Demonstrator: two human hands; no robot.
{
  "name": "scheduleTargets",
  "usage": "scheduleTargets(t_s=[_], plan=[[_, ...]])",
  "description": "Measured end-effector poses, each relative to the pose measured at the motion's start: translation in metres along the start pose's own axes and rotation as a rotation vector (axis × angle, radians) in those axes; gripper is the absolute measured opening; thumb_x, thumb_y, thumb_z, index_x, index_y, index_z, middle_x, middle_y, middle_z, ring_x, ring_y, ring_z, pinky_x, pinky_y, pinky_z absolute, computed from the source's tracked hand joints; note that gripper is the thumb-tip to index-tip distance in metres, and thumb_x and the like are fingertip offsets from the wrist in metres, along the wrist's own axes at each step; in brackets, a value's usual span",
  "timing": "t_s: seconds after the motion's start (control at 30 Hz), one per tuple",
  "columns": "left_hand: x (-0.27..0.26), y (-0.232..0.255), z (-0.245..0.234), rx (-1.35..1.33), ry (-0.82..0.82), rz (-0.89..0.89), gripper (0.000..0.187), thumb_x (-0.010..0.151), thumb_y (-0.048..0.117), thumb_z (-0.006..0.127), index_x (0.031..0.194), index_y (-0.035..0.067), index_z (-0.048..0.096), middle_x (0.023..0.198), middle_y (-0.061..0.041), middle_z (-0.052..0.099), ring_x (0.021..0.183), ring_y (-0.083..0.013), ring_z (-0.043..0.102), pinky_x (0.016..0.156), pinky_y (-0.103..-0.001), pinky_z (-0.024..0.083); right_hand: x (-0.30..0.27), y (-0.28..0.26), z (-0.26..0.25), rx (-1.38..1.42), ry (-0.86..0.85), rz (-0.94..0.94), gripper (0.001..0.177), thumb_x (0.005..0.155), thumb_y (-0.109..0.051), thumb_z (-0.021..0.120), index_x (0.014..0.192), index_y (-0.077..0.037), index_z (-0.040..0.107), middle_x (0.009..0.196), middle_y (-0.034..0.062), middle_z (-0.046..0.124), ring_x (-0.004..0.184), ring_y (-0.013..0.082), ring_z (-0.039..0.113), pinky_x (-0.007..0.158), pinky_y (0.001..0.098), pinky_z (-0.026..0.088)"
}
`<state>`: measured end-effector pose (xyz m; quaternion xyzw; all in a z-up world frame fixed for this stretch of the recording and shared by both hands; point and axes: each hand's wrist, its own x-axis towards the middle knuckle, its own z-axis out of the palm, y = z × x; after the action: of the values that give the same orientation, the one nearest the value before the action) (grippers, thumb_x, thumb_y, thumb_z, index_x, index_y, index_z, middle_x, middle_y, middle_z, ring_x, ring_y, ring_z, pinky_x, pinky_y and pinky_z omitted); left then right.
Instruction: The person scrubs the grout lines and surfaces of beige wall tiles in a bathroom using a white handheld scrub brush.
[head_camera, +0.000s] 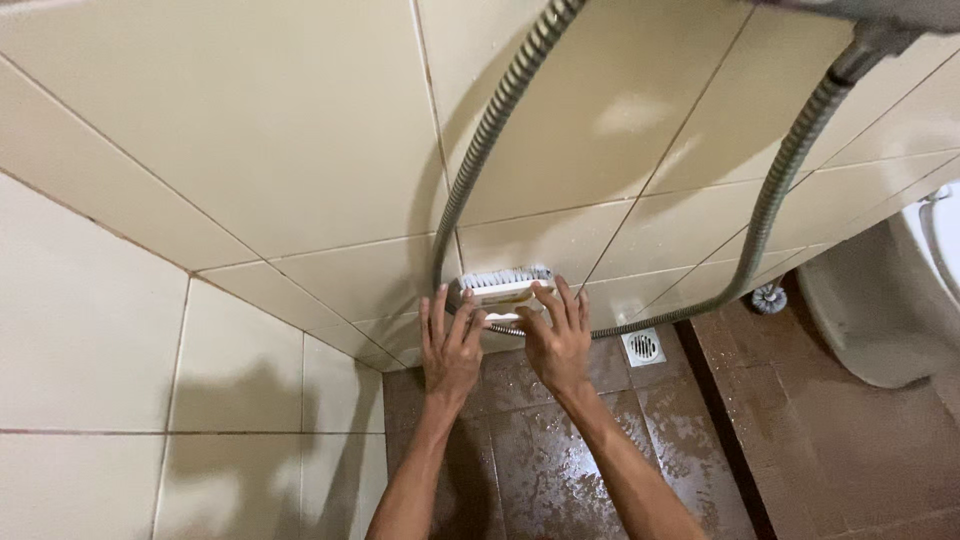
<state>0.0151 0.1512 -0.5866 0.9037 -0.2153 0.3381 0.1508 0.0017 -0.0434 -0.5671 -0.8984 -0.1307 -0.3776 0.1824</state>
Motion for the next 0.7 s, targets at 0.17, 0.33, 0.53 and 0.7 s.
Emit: scheduleTargets(t_s=[0.17,0.33,0.53,0.7], plan=[[0.013,0.002,-0.027,0.009,-0.078,0.003,0.024,0.084,0.005,0.076,0.107,0.012,0.079,0.142,-0.006,0.064,0.149,-0.0374,0.035,0.124,-0.066,0.025,0.006,-0.031,-0.011,-0.001,-0.031,0.184,0.016,0.085,-0.021,0.081,0.101,-0.017,0.079,0.143,0.0065,0.062,0.144,0.039,0.042,0.124,0.0655,0.02],[0.009,0.0,-0.021,-0.016,-0.068,0.052,0.021,0.087,0.008,0.077,0.108,0.009,0.078,0.145,-0.007,0.061,0.15,-0.0369,0.035,0.125,-0.064,0.026,-0.009,-0.029,0.007,0.005,-0.057,0.265,0.011,0.085,-0.018,0.08,0.096,-0.02,0.079,0.144,0.0059,0.062,0.147,0.0402,0.04,0.124,0.0683,0.019],[-0.007,-0.007,0.002,0.024,-0.163,0.123,0.03,0.083,0.0,0.077,0.112,0.008,0.077,0.149,-0.008,0.059,0.15,-0.0359,0.034,0.127,-0.06,0.026,-0.041,-0.008,0.041,-0.015,-0.1,0.273,0.01,0.085,-0.02,0.081,0.095,-0.017,0.079,0.14,0.0088,0.063,0.146,0.0397,0.042,0.124,0.0671,0.021],[-0.02,-0.009,0.016,0.001,-0.252,0.081,0.032,0.081,0.0,0.076,0.111,0.011,0.077,0.149,-0.007,0.059,0.149,-0.0373,0.036,0.126,-0.062,0.025,-0.046,-0.006,0.044,-0.01,-0.115,0.27,0.014,0.081,-0.021,0.082,0.095,-0.017,0.079,0.137,0.0085,0.065,0.142,0.04,0.043,0.122,0.0687,0.021]])
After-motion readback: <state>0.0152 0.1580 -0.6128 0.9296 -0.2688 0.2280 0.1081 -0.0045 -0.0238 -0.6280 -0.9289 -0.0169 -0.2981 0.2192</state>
